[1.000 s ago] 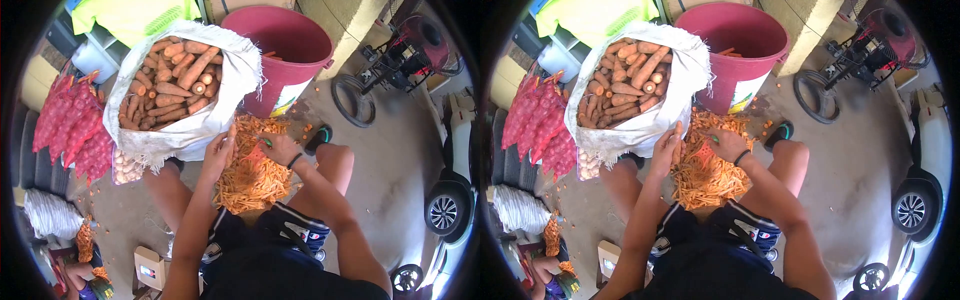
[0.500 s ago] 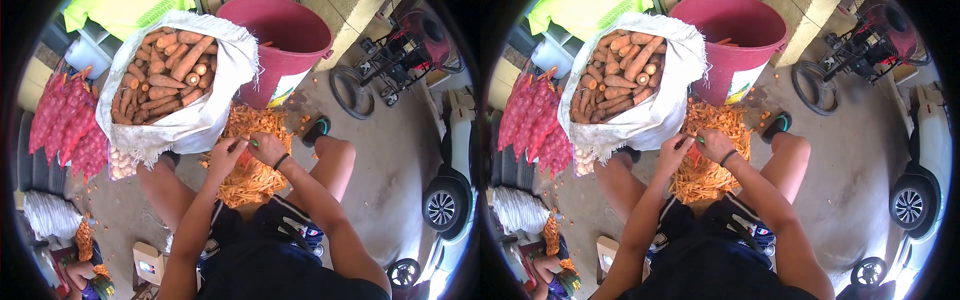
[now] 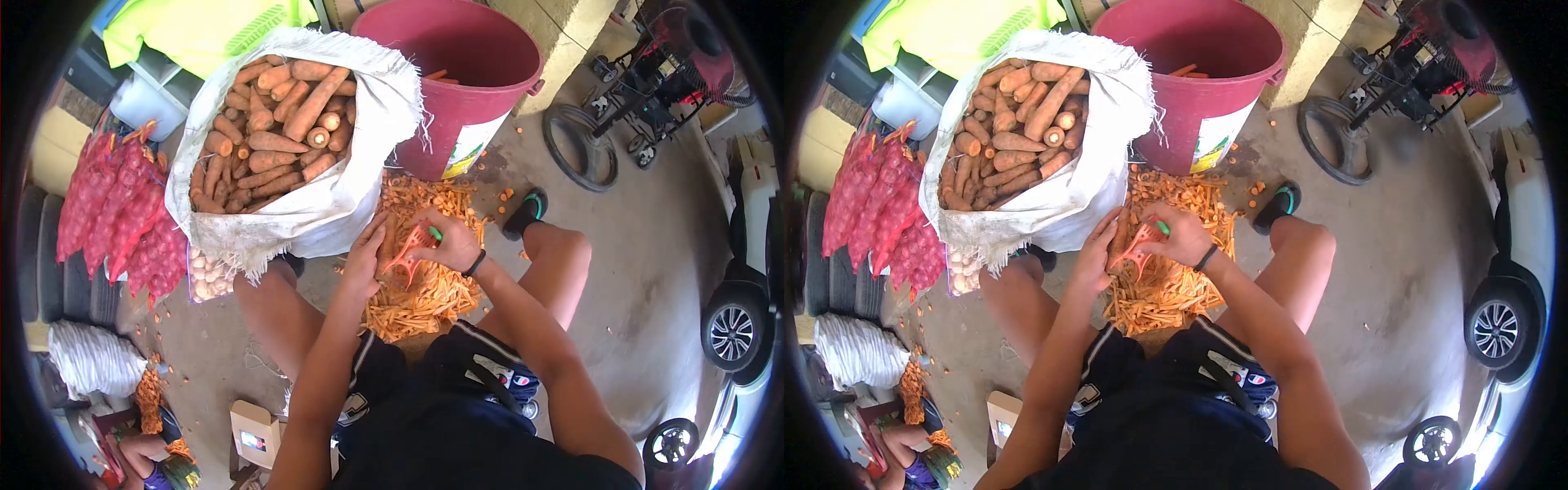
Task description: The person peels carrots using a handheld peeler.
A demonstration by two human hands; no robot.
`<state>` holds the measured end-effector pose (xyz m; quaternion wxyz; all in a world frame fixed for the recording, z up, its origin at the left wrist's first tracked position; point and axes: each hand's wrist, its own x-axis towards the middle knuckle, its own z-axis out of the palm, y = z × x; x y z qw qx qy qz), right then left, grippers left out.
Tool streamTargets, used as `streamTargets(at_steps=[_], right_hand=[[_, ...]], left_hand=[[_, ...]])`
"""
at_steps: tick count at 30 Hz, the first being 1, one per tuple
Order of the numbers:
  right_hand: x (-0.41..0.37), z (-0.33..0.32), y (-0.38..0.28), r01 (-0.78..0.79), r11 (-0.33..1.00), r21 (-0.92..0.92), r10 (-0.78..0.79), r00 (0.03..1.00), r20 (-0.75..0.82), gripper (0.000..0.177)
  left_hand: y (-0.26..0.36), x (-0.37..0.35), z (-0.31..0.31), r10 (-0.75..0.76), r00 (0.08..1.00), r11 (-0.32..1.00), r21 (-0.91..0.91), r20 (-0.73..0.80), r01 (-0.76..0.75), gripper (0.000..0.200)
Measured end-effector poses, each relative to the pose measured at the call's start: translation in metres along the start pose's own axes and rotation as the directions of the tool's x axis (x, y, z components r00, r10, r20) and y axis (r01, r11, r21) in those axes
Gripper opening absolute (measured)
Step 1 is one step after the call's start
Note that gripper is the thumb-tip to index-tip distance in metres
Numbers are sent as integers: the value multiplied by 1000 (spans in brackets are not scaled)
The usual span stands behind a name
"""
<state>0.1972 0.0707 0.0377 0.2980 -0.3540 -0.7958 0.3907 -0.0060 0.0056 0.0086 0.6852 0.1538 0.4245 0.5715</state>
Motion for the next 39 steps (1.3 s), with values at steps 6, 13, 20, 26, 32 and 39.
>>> streamTargets(at_steps=[6, 13, 20, 26, 32, 39], right_hand=[[4, -4, -5, 168, 979, -119, -170, 985, -14, 54], [18, -38, 34, -107, 954, -279, 22, 956, -293, 62], [19, -49, 55, -306, 938, -164, 209, 874, -440, 55], [-1, -1, -12, 203, 946, -253, -247, 956, -157, 61], [16, -31, 41, -75, 925, -374, -91, 908, -408, 62], [-5, 7, -3, 175, 957, -230, -220, 957, -188, 64]], left_hand=[[-7, -5, 7, -77, 992, 996, 50, 97, 72, 41], [12, -29, 27, -198, 980, 958, 213, 3, 193, 43], [17, -27, 8, -183, 971, 972, 178, 154, 155, 43], [15, -19, 33, -121, 993, 991, 47, -14, 121, 41], [8, -25, 14, -163, 986, 967, 207, 45, 150, 40], [7, -18, 20, -143, 989, 986, 91, 26, 140, 42]])
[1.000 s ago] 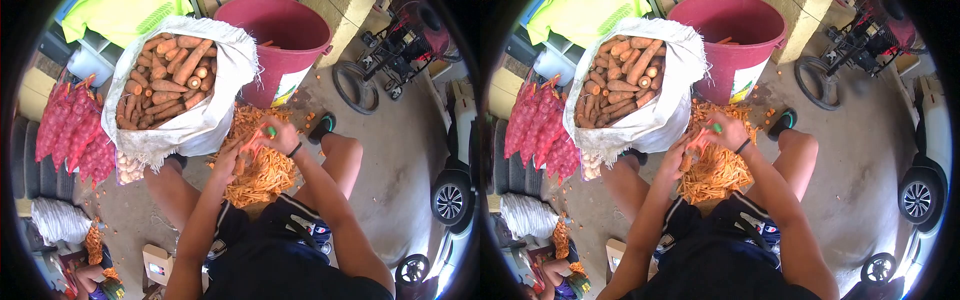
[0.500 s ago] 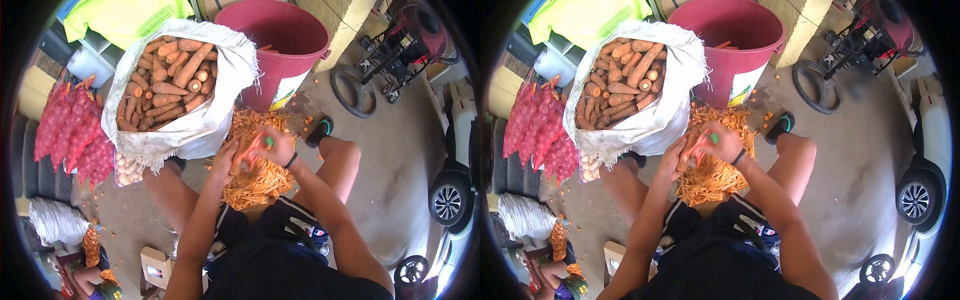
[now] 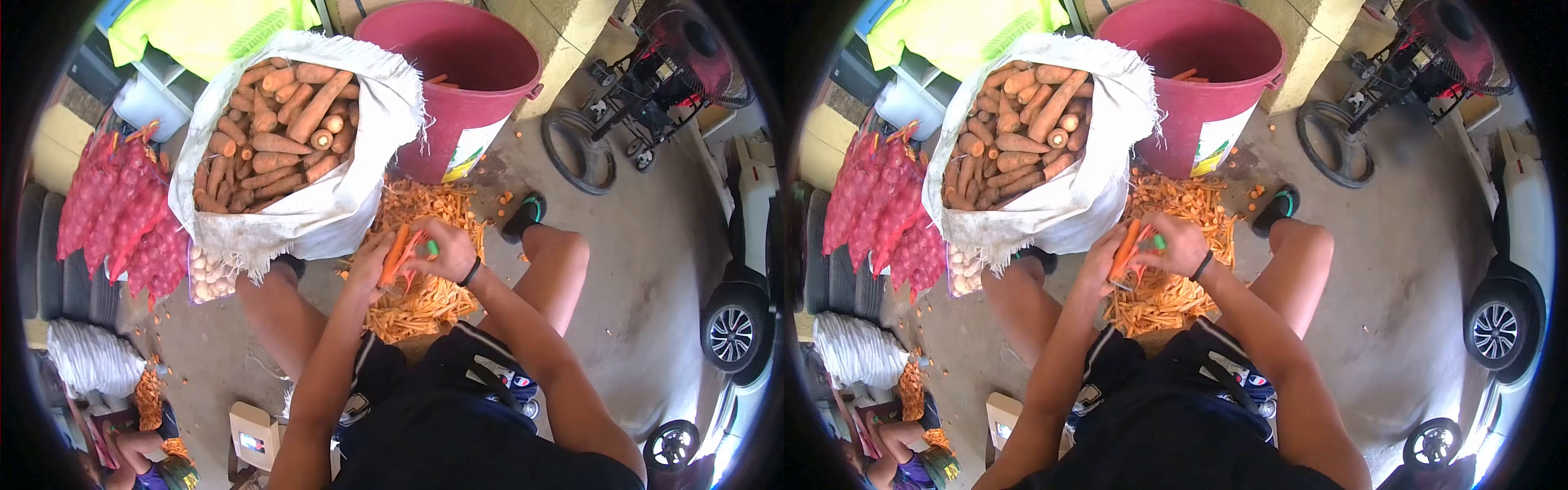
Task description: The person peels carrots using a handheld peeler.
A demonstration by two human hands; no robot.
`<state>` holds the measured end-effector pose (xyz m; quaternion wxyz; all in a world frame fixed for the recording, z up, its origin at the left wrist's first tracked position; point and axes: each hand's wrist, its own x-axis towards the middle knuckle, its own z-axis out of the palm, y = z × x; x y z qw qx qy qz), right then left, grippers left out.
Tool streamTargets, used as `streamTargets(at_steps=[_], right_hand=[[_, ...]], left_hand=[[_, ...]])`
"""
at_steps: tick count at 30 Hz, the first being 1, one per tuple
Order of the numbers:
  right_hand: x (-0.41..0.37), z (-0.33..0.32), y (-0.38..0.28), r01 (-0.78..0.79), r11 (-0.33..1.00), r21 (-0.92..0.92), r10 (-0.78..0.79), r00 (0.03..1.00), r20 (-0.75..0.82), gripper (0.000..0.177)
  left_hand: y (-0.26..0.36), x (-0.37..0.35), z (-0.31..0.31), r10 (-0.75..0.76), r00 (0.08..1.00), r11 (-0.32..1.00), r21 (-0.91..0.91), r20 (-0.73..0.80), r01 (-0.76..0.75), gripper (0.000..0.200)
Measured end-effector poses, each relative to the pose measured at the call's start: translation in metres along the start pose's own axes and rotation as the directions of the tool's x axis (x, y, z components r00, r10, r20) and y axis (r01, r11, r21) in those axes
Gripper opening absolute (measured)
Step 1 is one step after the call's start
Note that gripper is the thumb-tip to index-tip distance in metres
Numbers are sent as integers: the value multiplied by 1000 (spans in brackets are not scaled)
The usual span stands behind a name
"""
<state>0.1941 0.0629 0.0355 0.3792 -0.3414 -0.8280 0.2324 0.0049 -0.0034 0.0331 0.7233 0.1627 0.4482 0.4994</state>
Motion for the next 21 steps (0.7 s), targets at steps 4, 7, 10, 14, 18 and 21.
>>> streamTargets(at_steps=[4, 7, 10, 14, 18, 21], right_hand=[[11, -12, 25, -114, 988, -104, 105, 991, -84, 64], [10, -17, 48, -264, 957, -117, 238, 950, -200, 63], [2, -3, 23, -163, 986, -26, 158, 980, -121, 64], [1, 2, -2, 120, 985, -124, -124, 992, -27, 64], [10, -13, 63, -231, 962, -143, 201, 959, -199, 62], [12, -22, 71, -289, 948, -131, 261, 945, -199, 64]], left_hand=[[0, -9, -10, -22, 998, 987, 163, 52, 13, 42], [-1, -9, -1, 15, 1000, 995, 97, -2, -15, 35], [0, 1, -6, -5, 998, 1000, 27, -63, 7, 40], [3, -4, -1, 24, 999, 997, 68, -43, -21, 39], [0, -12, -6, -35, 999, 986, 164, 6, 34, 40], [-4, -3, -12, -10, 999, 997, 72, 37, 7, 41]])
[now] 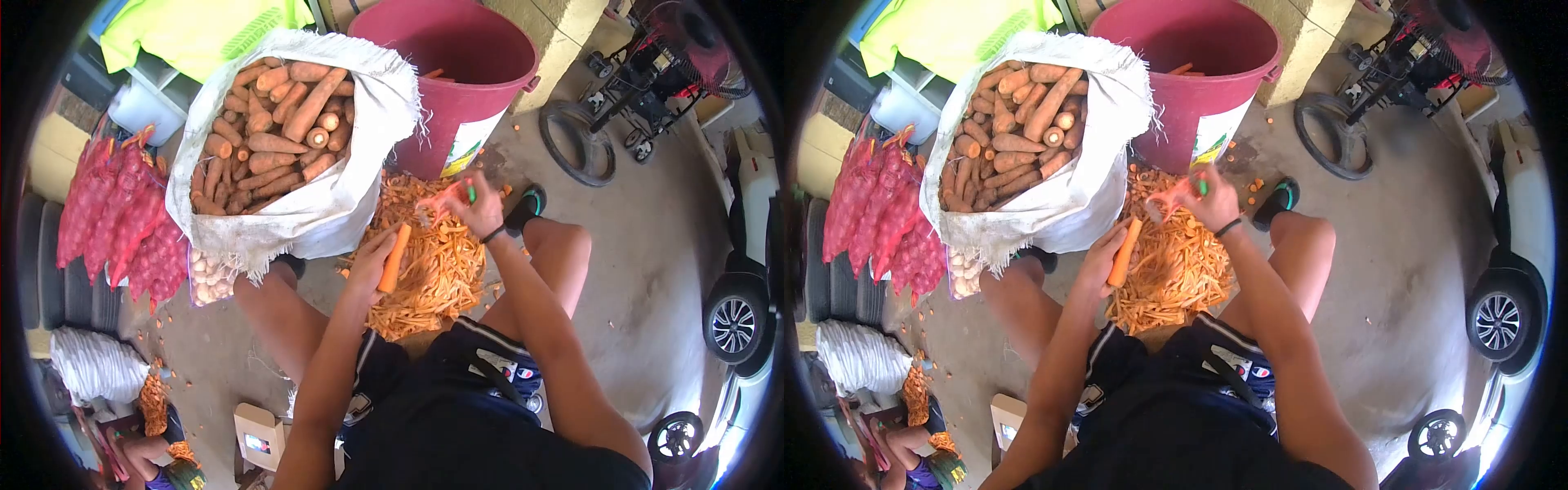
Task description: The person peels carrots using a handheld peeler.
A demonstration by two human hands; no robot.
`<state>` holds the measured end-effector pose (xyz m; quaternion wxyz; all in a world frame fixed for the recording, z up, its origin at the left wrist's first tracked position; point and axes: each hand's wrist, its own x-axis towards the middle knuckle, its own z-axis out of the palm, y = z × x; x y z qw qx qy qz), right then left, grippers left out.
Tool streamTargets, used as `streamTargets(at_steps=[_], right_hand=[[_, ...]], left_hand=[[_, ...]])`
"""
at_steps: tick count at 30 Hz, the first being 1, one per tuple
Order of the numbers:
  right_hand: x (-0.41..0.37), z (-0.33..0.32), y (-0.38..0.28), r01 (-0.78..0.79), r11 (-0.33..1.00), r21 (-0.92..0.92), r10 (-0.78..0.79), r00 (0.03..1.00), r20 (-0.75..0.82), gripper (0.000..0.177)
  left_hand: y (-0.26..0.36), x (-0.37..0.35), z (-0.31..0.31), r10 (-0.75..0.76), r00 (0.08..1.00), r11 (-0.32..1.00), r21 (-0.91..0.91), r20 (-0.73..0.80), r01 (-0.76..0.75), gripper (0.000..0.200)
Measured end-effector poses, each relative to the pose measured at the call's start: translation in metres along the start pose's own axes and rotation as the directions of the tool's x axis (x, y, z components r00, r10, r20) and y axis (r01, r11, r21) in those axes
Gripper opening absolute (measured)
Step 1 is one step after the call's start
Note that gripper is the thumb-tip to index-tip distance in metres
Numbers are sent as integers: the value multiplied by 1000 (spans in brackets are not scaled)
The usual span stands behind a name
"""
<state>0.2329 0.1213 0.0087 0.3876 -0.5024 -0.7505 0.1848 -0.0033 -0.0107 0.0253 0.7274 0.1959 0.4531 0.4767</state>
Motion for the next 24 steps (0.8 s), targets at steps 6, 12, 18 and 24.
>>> streamTargets(at_steps=[6, 12, 18, 24], right_hand=[[-41, 5, -77, 258, 947, 191, -296, 932, 209, 69], [0, -7, -21, 44, 998, -48, -44, 999, -2, 59], [-38, 2, -70, 210, 956, 206, -251, 948, 197, 70], [-14, -4, -36, 171, 985, 18, -172, 980, 99, 69]], left_hand=[[2, 3, 15, 48, 994, 997, -61, -98, -54, 44], [4, -8, 13, 18, 1000, 999, 28, 9, -19, 41], [-1, 6, 8, 38, 999, 995, -94, -37, -41, 43], [0, -5, 14, 25, 997, 998, 60, -77, -20, 40]])
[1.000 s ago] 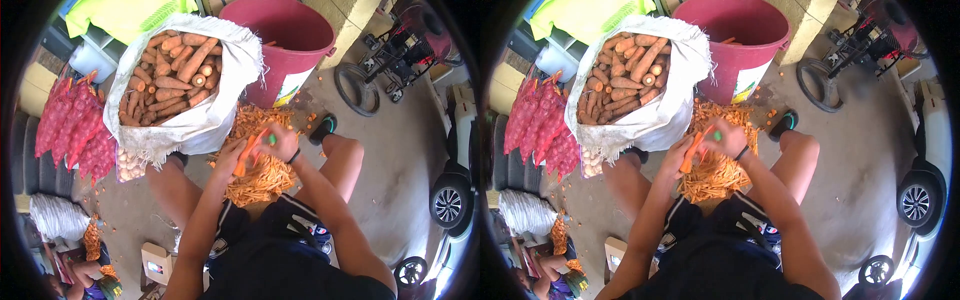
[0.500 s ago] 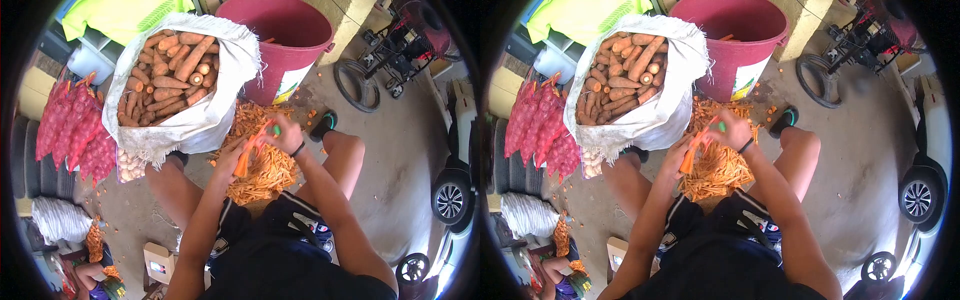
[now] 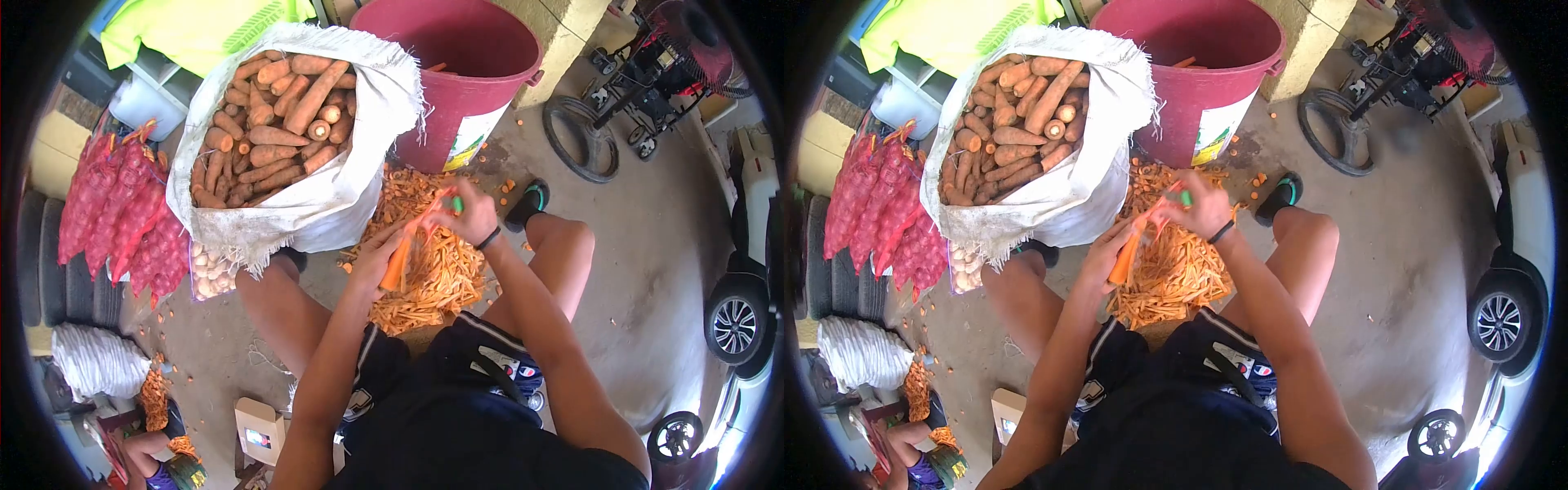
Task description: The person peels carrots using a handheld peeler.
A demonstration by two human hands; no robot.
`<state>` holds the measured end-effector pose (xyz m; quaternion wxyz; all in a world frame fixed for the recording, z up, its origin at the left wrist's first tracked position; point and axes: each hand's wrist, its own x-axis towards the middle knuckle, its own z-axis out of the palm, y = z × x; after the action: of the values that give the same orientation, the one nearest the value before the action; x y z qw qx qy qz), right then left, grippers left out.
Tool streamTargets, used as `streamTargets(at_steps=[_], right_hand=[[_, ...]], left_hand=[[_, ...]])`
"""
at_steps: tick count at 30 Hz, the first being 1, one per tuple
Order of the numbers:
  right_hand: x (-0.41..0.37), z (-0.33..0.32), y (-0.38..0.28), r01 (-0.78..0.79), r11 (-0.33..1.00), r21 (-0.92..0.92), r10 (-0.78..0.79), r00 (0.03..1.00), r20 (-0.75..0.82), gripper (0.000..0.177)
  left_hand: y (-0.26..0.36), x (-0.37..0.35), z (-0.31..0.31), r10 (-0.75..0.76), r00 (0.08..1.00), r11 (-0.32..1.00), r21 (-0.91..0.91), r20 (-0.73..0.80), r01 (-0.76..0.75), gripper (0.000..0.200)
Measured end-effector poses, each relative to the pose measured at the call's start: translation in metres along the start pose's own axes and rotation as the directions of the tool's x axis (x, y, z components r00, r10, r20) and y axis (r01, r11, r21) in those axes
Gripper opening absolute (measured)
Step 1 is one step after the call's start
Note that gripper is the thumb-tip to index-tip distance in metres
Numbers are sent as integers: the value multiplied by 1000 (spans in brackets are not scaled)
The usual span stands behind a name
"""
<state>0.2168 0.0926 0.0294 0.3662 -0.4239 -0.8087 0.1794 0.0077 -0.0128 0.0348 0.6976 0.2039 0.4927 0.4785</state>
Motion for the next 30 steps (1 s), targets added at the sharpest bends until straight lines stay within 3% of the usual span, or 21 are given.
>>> streamTargets(at_steps=[3, 6, 7, 10, 11, 14, 17, 20, 21, 24, 27, 30], right_hand=[[9, -6, 16, -155, 986, -69, 143, 978, -149, 64], [-3, 3, -7, -139, 977, 160, 144, 989, -23, 65], [-13, 8, -22, -77, 988, 137, 72, 996, 46, 73], [-21, 14, -42, 176, 977, 119, -186, 979, 79, 76], [-17, 11, -37, 184, 981, 65, -187, 981, 55, 72], [0, 6, -3, -4, 1000, 5, 4, 1000, 12, 67], [9, 3, 16, -154, 986, -63, 145, 981, -129, 63], [-4, 5, -11, -146, 973, 178, 156, 987, -45, 65], [-12, 4, -31, -136, 981, 135, 126, 988, 86, 67], [-21, 13, -46, 226, 965, 133, -234, 971, 48, 71], [-10, 8, -18, 101, 995, 25, -102, 995, 22, 66], [7, 0, 8, -23, 998, -52, 16, 991, -133, 62]], left_hand=[[-1, 2, -10, -14, 997, 999, -46, 73, 17, 38], [-7, 16, -25, -4, 992, 988, -154, 126, 23, 38], [-5, 16, -23, -2, 991, 980, -195, 131, 28, 38], [4, 4, -3, 0, 1000, 996, -86, 12, 1, 39], [1, 3, -5, 3, 1000, 998, -62, 0, -3, 40], [-6, 2, -6, 5, 1000, 1000, -20, -2, -5, 41], [1, 0, -5, 8, 999, 999, -53, 37, -6, 41], [-2, 8, -16, 32, 998, 992, -126, 46, -26, 40], [-6, 13, -17, 36, 999, 987, -156, 16, -33, 39], [-1, 10, -5, 42, 999, 992, -123, 9, -41, 38], [-7, 5, -13, 2, 998, 999, -42, 56, 1, 37], [-3, 3, -12, -24, 996, 997, -64, 89, 30, 36]])
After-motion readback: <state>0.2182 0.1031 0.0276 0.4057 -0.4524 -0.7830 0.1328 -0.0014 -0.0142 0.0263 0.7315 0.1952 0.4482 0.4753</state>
